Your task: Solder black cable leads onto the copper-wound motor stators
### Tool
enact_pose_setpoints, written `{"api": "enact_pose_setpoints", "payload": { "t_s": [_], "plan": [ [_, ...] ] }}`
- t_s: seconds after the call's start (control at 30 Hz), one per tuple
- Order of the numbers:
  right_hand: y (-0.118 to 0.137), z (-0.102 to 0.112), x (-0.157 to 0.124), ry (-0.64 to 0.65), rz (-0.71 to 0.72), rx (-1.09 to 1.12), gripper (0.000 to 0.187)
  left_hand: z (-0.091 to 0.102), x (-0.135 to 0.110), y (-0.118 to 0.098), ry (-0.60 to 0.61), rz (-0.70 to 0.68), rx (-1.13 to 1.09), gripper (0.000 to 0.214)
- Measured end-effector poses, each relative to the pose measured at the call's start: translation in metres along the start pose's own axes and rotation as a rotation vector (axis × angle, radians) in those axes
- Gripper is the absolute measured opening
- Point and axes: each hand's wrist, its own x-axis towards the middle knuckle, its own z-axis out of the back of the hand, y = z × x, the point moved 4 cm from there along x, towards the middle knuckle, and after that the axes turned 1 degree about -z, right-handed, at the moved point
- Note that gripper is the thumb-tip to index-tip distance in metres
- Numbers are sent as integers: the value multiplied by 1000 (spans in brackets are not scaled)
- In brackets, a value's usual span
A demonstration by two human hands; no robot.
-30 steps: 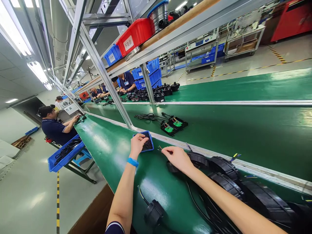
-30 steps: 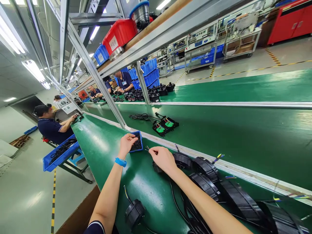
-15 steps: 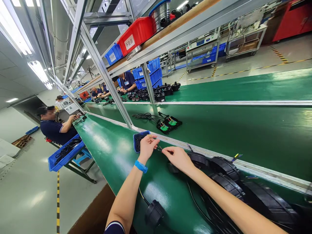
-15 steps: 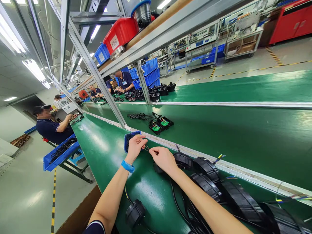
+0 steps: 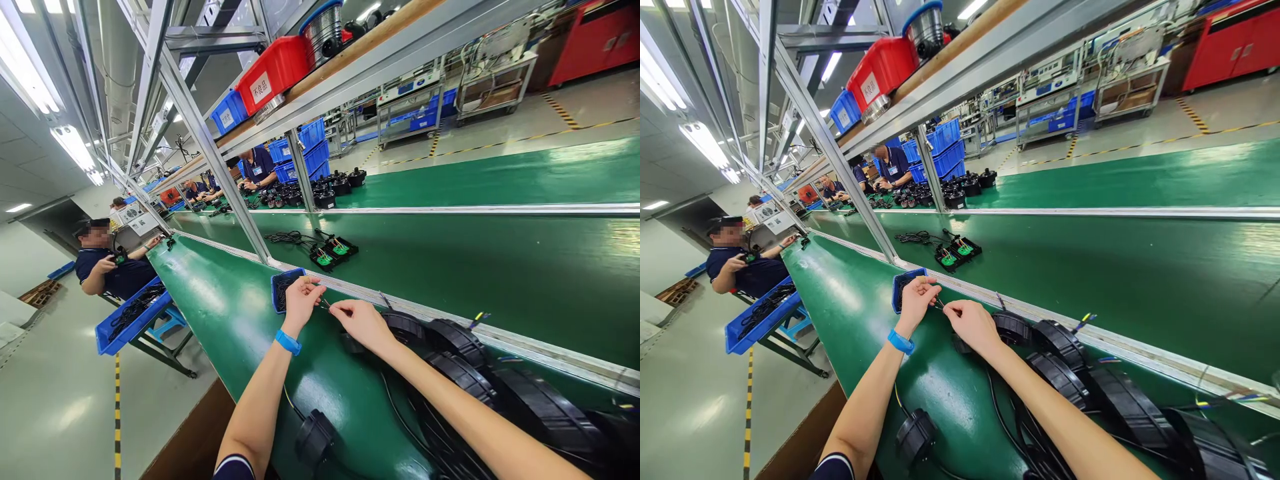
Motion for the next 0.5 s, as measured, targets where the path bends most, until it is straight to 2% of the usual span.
{"api": "enact_pose_setpoints", "payload": {
  "t_s": [0.3,0.5],
  "plan": [
    [-1,0,1,-14,-8,-12,28,-1,0,-1,-12,-26,12,32],
    [-6,-3,4,9,18,-7,31,-3,1,6,-5,20,-8,40]
  ]
}}
